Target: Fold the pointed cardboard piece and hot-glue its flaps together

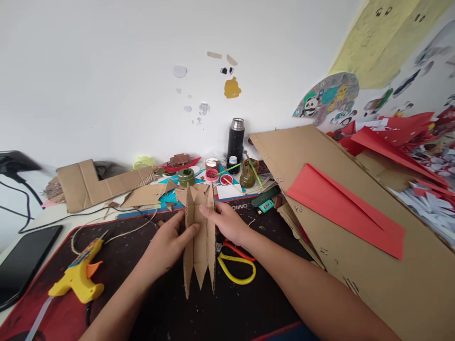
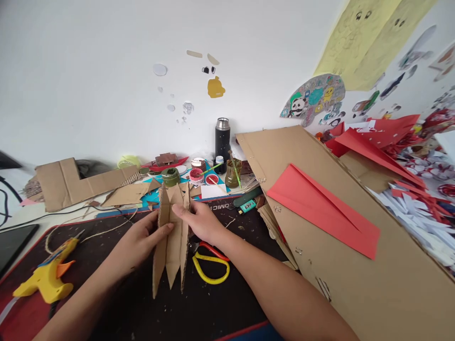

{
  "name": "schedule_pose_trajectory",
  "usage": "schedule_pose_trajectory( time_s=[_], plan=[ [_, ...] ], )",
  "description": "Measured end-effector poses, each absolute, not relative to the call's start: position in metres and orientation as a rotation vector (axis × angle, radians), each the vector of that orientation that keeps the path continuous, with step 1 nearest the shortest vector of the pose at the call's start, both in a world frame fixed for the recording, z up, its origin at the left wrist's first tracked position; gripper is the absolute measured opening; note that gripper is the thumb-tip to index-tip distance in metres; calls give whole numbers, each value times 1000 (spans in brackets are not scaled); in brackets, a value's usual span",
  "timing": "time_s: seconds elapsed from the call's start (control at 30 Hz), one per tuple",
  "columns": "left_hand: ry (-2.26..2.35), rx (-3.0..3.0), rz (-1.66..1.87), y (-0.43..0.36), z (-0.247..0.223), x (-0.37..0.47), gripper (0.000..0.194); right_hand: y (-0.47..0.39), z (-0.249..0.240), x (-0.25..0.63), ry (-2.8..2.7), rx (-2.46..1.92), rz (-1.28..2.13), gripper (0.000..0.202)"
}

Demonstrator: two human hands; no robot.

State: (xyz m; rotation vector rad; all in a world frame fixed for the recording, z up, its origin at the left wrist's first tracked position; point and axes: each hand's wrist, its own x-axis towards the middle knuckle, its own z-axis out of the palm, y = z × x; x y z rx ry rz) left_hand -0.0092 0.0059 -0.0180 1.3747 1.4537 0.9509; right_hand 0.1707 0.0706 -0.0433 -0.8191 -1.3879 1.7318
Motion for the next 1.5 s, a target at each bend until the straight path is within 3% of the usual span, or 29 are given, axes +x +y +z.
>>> schedule_pose_trajectory(
  time_s=[0.13,0.7,0.87,1.07,1.2,1.5],
  plan=[
    [1459,1235,1080,8,-15,-12,59,71,-42,170,-1296,-805,1910,69],
    [1688,1566,1014,8,-25,2,37,72,-47,164,-1418,-819,1908,68],
    [1548,1368,1067,8,-28,1,53,70,-47,164,-1425,-834,1882,67],
    [1065,847,1081,7,-22,-13,71,73,-41,171,-1289,-798,1945,66],
    [1008,813,1032,6,-17,-17,60,74,-41,172,-1257,-834,1977,66],
    [1059,873,1162,8,-19,-12,56,73,-44,170,-1243,-825,1985,70]
  ],
)
